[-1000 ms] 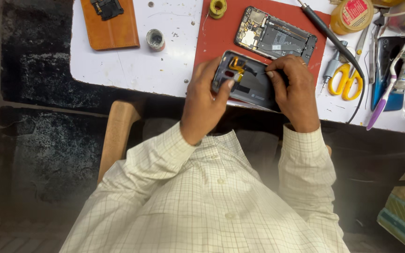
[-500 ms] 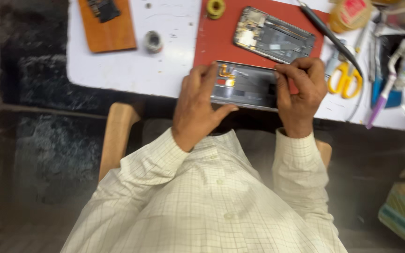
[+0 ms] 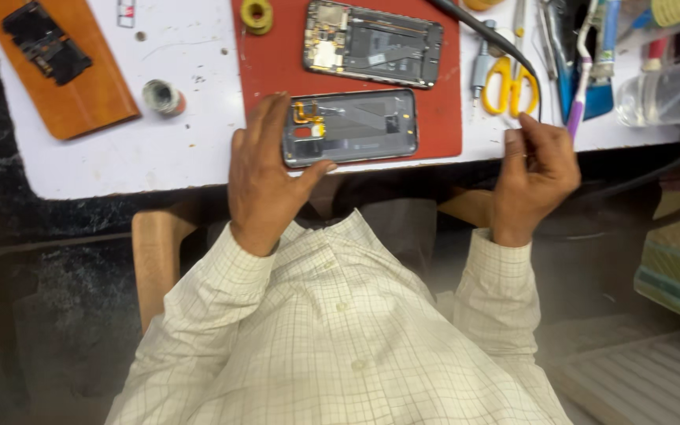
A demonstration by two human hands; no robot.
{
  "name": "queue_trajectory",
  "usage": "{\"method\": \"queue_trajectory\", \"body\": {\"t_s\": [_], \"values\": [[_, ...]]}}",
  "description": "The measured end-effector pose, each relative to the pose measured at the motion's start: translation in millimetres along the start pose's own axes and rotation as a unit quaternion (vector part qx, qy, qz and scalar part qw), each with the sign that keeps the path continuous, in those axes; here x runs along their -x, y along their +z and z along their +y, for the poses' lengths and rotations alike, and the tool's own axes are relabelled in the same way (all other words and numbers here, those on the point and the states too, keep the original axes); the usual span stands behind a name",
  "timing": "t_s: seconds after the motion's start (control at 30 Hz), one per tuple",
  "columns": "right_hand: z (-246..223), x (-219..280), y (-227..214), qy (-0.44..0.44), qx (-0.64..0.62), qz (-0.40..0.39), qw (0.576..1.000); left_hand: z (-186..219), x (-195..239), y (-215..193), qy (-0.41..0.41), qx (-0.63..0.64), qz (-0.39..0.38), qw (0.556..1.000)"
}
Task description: The person works on a disassembled smartphone, applying flux paste to a small component and then soldering it with a soldering iron. The person handles the phone, flux paste, and soldering iron throughout the task.
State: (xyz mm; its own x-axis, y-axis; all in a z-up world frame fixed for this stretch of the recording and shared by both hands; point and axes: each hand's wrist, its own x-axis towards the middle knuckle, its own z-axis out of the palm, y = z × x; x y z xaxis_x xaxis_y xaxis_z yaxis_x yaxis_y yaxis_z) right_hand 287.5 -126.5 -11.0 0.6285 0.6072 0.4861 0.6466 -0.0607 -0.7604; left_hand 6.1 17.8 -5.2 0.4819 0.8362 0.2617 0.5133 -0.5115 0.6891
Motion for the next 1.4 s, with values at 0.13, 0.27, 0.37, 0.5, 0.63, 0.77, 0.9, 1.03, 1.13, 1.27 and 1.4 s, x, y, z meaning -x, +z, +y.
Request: {"method": "queue_trajectory", "body": {"t_s": [0.13, 0.27, 0.37, 0.5, 0.63, 0.77, 0.9, 1.03, 1.13, 1.27, 1.4], "values": [[23.8, -15.7, -28.0, 0.008, 0.007, 0.047, 0.999, -1.4, 0.2, -0.1, -0.005, -0.008, 0.004, 1.000], [35.2, -28.9, -44.6, 0.004, -0.023, 0.069, 0.997, -1.6, -1.5, -1.1, 0.000, 0.000, 0.003, 1.000], [37.1, -31.7, -46.3, -0.008, -0.029, 0.073, 0.997, -1.0, -1.1, -3.2, 0.002, 0.000, -0.001, 1.000], [35.1, -28.9, -47.3, 0.005, -0.032, 0.073, 0.997, 0.1, -1.2, -5.5, 0.005, -0.003, -0.006, 1.000], [27.0, -21.6, -47.1, 0.042, 0.023, 0.047, 0.998, -0.2, -1.5, -6.4, 0.006, -0.008, -0.011, 1.000], [17.9, -12.4, -39.4, 0.019, 0.057, -0.017, 0.998, 0.0, -3.1, -7.5, -0.038, 0.013, -0.032, 0.999], [11.0, -3.6, -22.8, 0.000, 0.069, -0.044, 0.997, -1.2, -3.7, -9.5, -0.084, 0.032, -0.057, 0.994], [9.1, -1.5, -15.8, 0.025, 0.092, -0.046, 0.994, -3.5, -1.9, -8.8, -0.008, 0.005, -0.031, 0.999], [10.7, -0.2, -15.5, 0.028, 0.091, -0.049, 0.994, -6.9, 1.3, -8.4, 0.002, 0.002, -0.026, 1.000], [12.6, -0.3, -19.4, 0.018, 0.075, -0.041, 0.996, -9.6, 1.5, -5.3, 0.003, 0.009, -0.022, 1.000], [15.4, -5.7, -34.7, 0.007, 0.063, -0.008, 0.998, -9.8, 1.6, -6.1, 0.024, -0.001, -0.011, 1.000]]}}
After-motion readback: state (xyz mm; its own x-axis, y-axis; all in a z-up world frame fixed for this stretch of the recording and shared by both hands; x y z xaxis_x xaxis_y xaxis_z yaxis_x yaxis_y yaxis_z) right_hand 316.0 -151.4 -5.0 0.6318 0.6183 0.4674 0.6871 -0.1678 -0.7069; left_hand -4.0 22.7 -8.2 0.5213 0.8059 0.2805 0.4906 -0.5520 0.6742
